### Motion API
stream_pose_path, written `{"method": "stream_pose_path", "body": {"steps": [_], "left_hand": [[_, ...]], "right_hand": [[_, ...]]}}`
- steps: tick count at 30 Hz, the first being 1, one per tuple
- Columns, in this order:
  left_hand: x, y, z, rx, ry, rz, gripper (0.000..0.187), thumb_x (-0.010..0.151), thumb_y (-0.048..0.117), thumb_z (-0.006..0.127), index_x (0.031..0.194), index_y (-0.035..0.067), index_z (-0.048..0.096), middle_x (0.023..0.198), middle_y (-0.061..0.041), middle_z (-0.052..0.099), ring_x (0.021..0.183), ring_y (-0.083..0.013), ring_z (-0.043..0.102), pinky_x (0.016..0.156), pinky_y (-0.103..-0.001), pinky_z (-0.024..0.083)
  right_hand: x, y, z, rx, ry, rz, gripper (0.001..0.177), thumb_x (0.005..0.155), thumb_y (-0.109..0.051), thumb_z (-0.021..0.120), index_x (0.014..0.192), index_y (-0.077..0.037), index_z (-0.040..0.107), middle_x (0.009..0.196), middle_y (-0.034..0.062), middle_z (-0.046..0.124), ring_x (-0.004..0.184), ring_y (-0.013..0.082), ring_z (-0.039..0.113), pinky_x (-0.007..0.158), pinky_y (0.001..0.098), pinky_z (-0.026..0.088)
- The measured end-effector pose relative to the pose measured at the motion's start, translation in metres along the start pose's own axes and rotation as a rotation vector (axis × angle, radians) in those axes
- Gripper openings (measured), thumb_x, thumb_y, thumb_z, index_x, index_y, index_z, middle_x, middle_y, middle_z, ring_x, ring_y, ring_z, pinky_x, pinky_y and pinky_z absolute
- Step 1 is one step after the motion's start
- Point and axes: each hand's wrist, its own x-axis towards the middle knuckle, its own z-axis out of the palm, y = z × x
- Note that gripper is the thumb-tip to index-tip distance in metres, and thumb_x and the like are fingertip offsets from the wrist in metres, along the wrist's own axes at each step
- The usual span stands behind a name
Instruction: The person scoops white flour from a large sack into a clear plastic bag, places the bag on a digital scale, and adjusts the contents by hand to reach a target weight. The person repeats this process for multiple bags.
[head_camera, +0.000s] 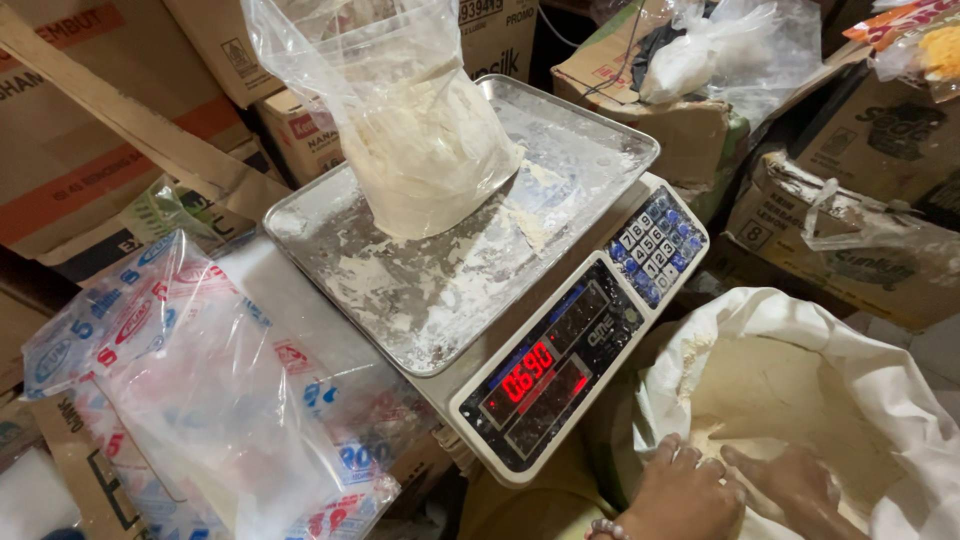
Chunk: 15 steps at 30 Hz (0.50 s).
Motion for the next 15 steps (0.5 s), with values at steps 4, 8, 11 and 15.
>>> {"method": "stream_pose_path", "body": {"steps": [4,8,11,15], "left_hand": [[0.000,0.000,-0.002,-0.013,0.007,0.007,0.025,0.098,0.023,0.058,0.097,0.008,0.077,0.106,-0.018,0.074,0.116,-0.0417,0.068,0.121,-0.064,0.035],[0.000,0.000,-0.008,-0.001,-0.005,0.016,0.023,0.095,0.022,0.058,0.092,0.008,0.076,0.105,-0.019,0.074,0.117,-0.0403,0.068,0.123,-0.064,0.035],[0.001,0.000,-0.010,0.008,-0.032,0.008,0.025,0.097,0.022,0.057,0.088,0.007,0.075,0.104,-0.019,0.074,0.116,-0.0387,0.068,0.124,-0.064,0.034],[0.002,0.000,-0.007,-0.024,-0.023,-0.008,0.027,0.098,0.022,0.055,0.088,0.007,0.075,0.105,-0.020,0.074,0.118,-0.0393,0.067,0.123,-0.065,0.034]], "right_hand": [[0.010,0.008,0.001,0.205,-0.103,0.046,0.072,0.073,-0.062,0.083,0.102,0.003,0.084,0.101,0.0237,0.080,0.091,0.0353,0.077,0.082,0.0437,0.062],[0.012,0.020,0.001,0.560,-0.214,0.070,0.058,0.076,-0.047,0.082,0.106,0.003,0.079,0.096,0.0213,0.078,0.081,0.0321,0.078,0.072,0.0464,0.063],[0.017,0.022,0.007,1.019,-0.375,0.199,0.056,0.078,-0.038,0.082,0.110,0.006,0.071,0.087,0.0199,0.072,0.074,0.0302,0.070,0.063,0.0477,0.059],[0.036,0.029,0.006,0.552,-0.272,0.110,0.052,0.089,-0.043,0.078,0.109,0.005,0.078,0.081,0.0190,0.077,0.068,0.0286,0.069,0.058,0.0415,0.055]]}}
